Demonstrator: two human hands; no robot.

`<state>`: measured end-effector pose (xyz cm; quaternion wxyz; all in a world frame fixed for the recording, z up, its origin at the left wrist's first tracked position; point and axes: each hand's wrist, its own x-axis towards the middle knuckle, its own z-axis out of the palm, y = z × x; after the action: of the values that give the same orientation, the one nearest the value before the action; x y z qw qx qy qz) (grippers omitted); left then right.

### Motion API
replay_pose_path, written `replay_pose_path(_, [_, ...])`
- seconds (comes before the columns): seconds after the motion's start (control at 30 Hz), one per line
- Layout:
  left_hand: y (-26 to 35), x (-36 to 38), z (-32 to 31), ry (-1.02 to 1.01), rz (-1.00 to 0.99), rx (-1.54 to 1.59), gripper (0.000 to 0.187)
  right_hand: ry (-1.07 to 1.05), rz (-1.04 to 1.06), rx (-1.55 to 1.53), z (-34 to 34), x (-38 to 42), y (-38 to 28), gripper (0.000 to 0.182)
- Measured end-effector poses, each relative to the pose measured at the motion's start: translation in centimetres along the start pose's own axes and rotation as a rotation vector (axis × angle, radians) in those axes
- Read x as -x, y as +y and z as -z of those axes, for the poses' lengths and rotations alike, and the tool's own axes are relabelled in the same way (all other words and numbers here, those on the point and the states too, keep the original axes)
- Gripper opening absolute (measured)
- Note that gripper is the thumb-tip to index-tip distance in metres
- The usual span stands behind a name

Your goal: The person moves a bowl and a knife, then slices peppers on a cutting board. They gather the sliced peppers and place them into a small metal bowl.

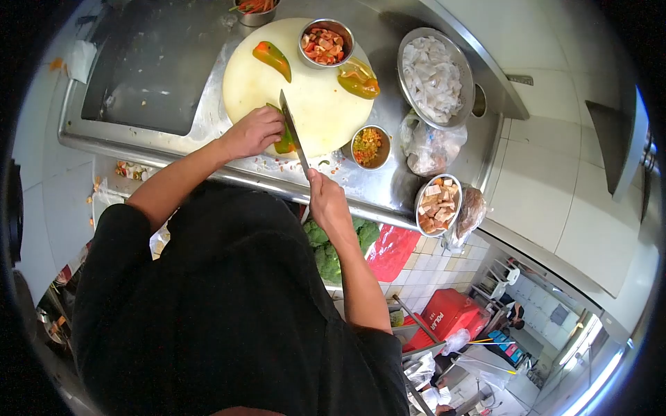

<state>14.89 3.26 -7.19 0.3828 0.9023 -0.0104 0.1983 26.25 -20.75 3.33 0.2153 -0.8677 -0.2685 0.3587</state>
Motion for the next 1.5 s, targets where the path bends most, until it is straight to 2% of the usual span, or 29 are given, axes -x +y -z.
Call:
replay_pose_path(0.07, [-0.3, 0.0, -0.1, 0.017, 0.002, 0.004, 0.018, 0.147, 0.185, 0.087, -1.8, -0.3, 2.0, 0.062])
replay_pose_path(0.17, [-0.2, 0.3, -0.2, 0.04, 0.005, 0.023, 0.017, 0.211, 0.231, 0.05, -3.4, -1.7, 1.7, 0.061])
replay_pose_path(0.27, [-0.3, 0.1, -0.1, 0.043, -0.006, 0.015, 0.017, -0.056, -0.095, -0.023, -0.1, -0.5, -2.0, 0.059])
replay_pose_path(0.3, [-0.2, 0.2, -0.1, 0.04, 0.007, 0.017, 0.017, -0.073, -0.104, -0.037, 0.8, 0.1, -2.8, 0.057])
replay_pose_path(0.4, [-0.3, 0.5, -0.2, 0.062, 0.024, 0.059, 0.016, 0.021, 0.037, 0.042, -1.3, 0.1, -0.9, 0.056])
replay_pose_path(0.53, [0.0, 0.5, -0.1, 0.056, 0.027, 0.051, 0.016, 0.051, 0.037, 0.055, -1.9, -0.4, -1.5, 0.053])
replay_pose_path(0.63, [0.0, 0.5, -0.1, 0.074, 0.011, 0.034, 0.017, -0.066, -0.123, 0.016, 0.4, 0.9, -3.6, 0.054])
replay_pose_path(0.73, [-0.1, 0.7, -0.4, 0.088, 0.04, 0.063, 0.017, 0.031, 0.024, 0.083, -2.1, 0.4, -1.2, 0.055])
replay_pose_path(0.87, [-0.2, 0.9, -0.4, 0.093, 0.049, 0.06, 0.018, 0.044, -0.017, 0.05, -2.7, -0.7, -1.3, 0.055])
replay_pose_path(0.97, [0.0, 1.3, -0.7, 0.099, 0.056, 0.031, 0.017, -0.008, -0.125, 0.011, -1.1, 0.1, -3.5, 0.054])
replay_pose_path(1.13, [0.2, 1.2, -0.6, 0.101, 0.063, 0.022, 0.017, -0.01, -0.08, -0.021, -1.1, 1.3, -3.6, 0.055])
replay_pose_path(1.27, [-0.2, 1.0, -0.8, 0.112, 0.046, 0.001, 0.018, 0.105, 0.008, 0.074, -3.9, -0.1, -2.4, 0.055])
replay_pose_path(1.4, [0.3, 1.4, -0.7, 0.128, 0.033, -0.008, 0.016, 0.07, 0.046, 0.041, -2.8, -0.6, -2.4, 0.057])
replay_pose_path(1.5, [0.2, 1.3, -0.3, 0.151, 0.001, -0.023, 0.016, -0.022, -0.119, -0.016, -0.9, 0.7, -4.3, 0.057])
